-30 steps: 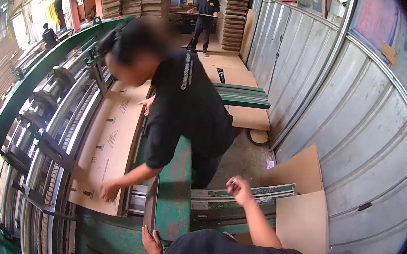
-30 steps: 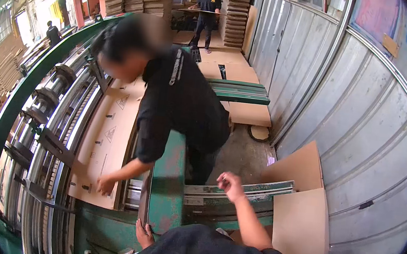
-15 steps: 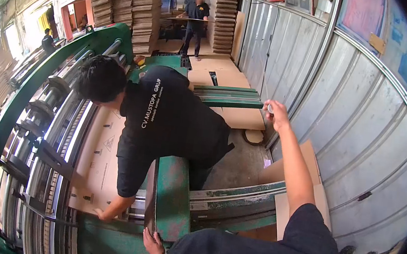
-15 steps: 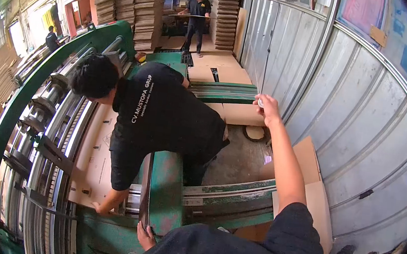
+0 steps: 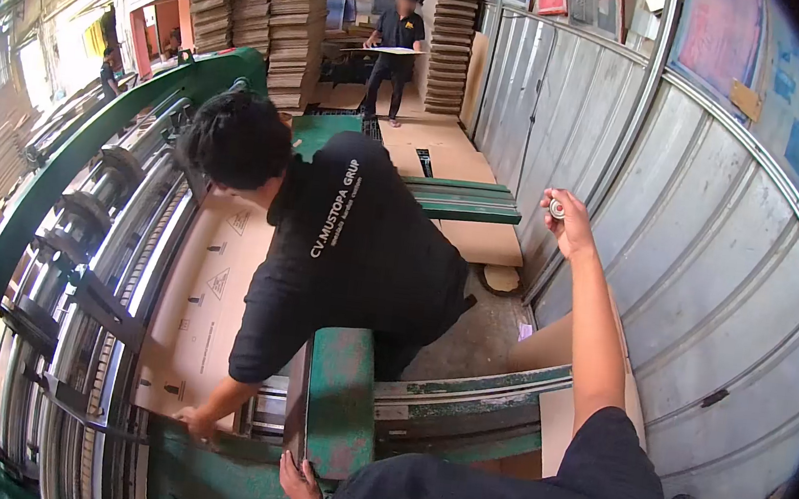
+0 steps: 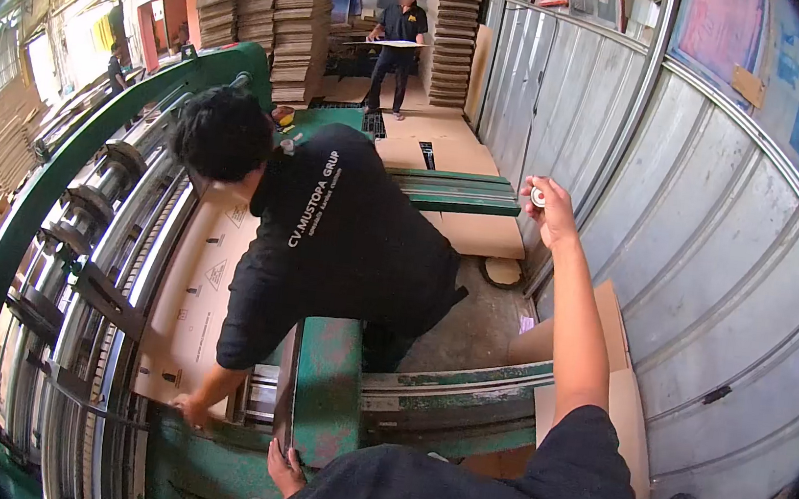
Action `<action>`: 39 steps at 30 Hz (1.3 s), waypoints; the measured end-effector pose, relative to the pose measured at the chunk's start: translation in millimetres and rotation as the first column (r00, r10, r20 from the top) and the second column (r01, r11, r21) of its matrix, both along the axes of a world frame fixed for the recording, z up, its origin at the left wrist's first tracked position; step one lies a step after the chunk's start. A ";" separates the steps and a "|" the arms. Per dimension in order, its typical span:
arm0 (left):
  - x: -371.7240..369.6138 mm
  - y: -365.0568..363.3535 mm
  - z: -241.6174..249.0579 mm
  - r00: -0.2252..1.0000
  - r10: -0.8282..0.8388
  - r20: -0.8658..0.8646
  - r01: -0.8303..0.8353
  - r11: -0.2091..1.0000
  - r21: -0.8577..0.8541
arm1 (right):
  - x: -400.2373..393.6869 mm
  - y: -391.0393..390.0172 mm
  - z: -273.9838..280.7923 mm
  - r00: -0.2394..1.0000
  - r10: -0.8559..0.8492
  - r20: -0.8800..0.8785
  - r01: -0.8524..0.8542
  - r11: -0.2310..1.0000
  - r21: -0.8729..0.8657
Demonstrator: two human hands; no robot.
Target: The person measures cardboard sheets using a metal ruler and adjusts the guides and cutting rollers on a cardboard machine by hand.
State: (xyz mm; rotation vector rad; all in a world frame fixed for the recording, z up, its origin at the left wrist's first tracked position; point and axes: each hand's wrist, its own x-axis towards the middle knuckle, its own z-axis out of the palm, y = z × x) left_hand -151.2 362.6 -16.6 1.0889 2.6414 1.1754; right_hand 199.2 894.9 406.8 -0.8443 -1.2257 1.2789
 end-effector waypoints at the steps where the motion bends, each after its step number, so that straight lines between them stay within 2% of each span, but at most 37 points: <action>1: 0.2 0.1 -0.4 1.000 0.001 -0.002 -0.001 1.000 -0.001 | 1.9 -2.7 -3.0 1.000 -0.002 0.000 0.002 1.000 -0.003; 5: 0.8 0.1 0.8 1.000 0.000 -0.006 0.000 1.000 -0.011 | 10.5 -22.6 -10.3 0.998 -0.030 -0.047 0.030 1.000 0.000; 8: 2.3 1.9 -0.3 1.000 0.004 0.003 -0.004 1.000 -0.017 | 12.4 -51.6 -20.3 0.974 0.145 -0.177 -0.131 0.987 0.092; 9: 2.1 1.8 -1.4 1.000 0.003 0.005 -0.003 1.000 -0.018 | 12.2 -62.2 -25.2 0.974 0.146 -0.175 -0.132 0.987 0.092; 11: 2.3 1.4 -3.0 1.000 0.002 0.010 -0.002 1.000 -0.019 | 9.0 -85.1 -36.1 0.922 0.360 -0.146 -0.339 0.929 0.149; 12: 2.7 1.0 -2.4 1.000 0.003 0.011 -0.003 1.000 -0.022 | 4.4 -96.2 -39.9 0.921 0.360 -0.145 -0.340 0.929 0.146; 14: 3.8 1.7 0.5 0.999 0.006 0.035 -0.005 0.999 -0.034 | -8.4 -117.1 -47.5 0.840 0.536 -0.089 -0.524 0.842 0.126; 15: 4.3 1.7 2.2 0.999 0.007 0.047 -0.005 0.999 -0.040 | -13.4 -126.4 -53.4 0.840 0.535 -0.089 -0.524 0.843 0.123; 17: 5.1 3.5 3.6 1.000 0.013 -0.012 -0.014 0.995 -0.094 | -24.0 -143.0 -65.3 0.807 0.590 -0.019 -0.590 0.806 -0.049; 19: 5.9 6.5 8.8 0.991 0.015 -0.131 -0.041 0.980 -0.197 | -37.5 -156.3 -78.2 0.802 0.597 0.030 -0.591 0.799 -0.111; 20: 6.6 10.6 13.4 0.991 0.013 -0.131 -0.039 0.979 -0.199 | -44.4 -163.0 -85.4 0.792 0.605 0.079 -0.587 0.791 -0.173; 23: 8.0 45.4 65.1 0.992 -0.086 -0.089 0.086 0.996 0.003 | -70.0 -181.6 -116.6 0.729 0.671 0.136 -0.623 0.733 -0.274; 24: 9.0 58.6 80.8 0.992 -0.089 -0.087 0.089 0.996 0.001 | -80.3 -188.1 -130.9 0.706 0.690 0.162 -0.631 0.716 -0.299; 25: 9.7 73.4 97.0 0.972 -0.216 0.089 0.204 0.971 0.128 | -91.3 -195.8 -144.8 0.681 0.708 0.186 -0.639 0.699 -0.322; 26: 11.5 87.8 113.2 0.903 -0.354 0.244 0.287 0.919 0.271 | -101.2 -205.0 -155.4 0.657 0.726 0.204 -0.647 0.681 -0.342; 27: 15.0 101.9 130.1 0.903 -0.355 0.243 0.288 0.918 0.272 | -110.8 -214.4 -163.5 0.631 0.743 0.222 -0.655 0.664 -0.361; 28: 19.9 115.6 146.5 0.800 -0.464 0.380 0.319 0.866 0.386 | -119.6 -223.2 -169.1 0.633 0.741 0.223 -0.654 0.666 -0.359; 29: 24.1 126.4 160.0 0.662 -0.569 0.489 0.323 0.804 0.499 | -127.7 -231.2 -173.9 0.587 0.749 0.307 -0.649 0.663 -0.373; 30: 27.2 134.7 171.1 0.660 -0.572 0.487 0.326 0.802 0.500 | -134.0 -238.6 -178.4 0.536 0.750 0.388 -0.643 0.661 -0.387; 31: 30.2 142.6 181.3 0.620 -0.596 0.510 0.320 0.786 0.530 | -138.7 -244.5 -185.2 0.540 0.746 0.390 -0.640 0.665 -0.386; 33: 34.0 151.5 192.1 0.535 -0.643 0.548 0.304 0.752 0.585 | -145.9 -252.5 -200.8 0.528 0.677 0.513 -0.682 0.698 -0.219; 34: 33.1 151.9 190.5 0.529 -0.649 0.547 0.309 0.748 0.588 | -147.9 -256.0 -205.4 0.524 0.631 0.571 -0.699 0.702 -0.134; 37: 26.9 155.2 184.4 0.608 -0.605 0.514 0.362 0.788 0.498 | -148.1 -263.2 -207.7 0.505 0.629 0.591 -0.680 0.712 -0.177; 39: 24.4 155.2 185.3 0.589 -0.597 0.545 0.325 0.792 0.516 | -144.1 -262.5 -211.0 0.491 0.632 0.600 -0.670 0.714 -0.203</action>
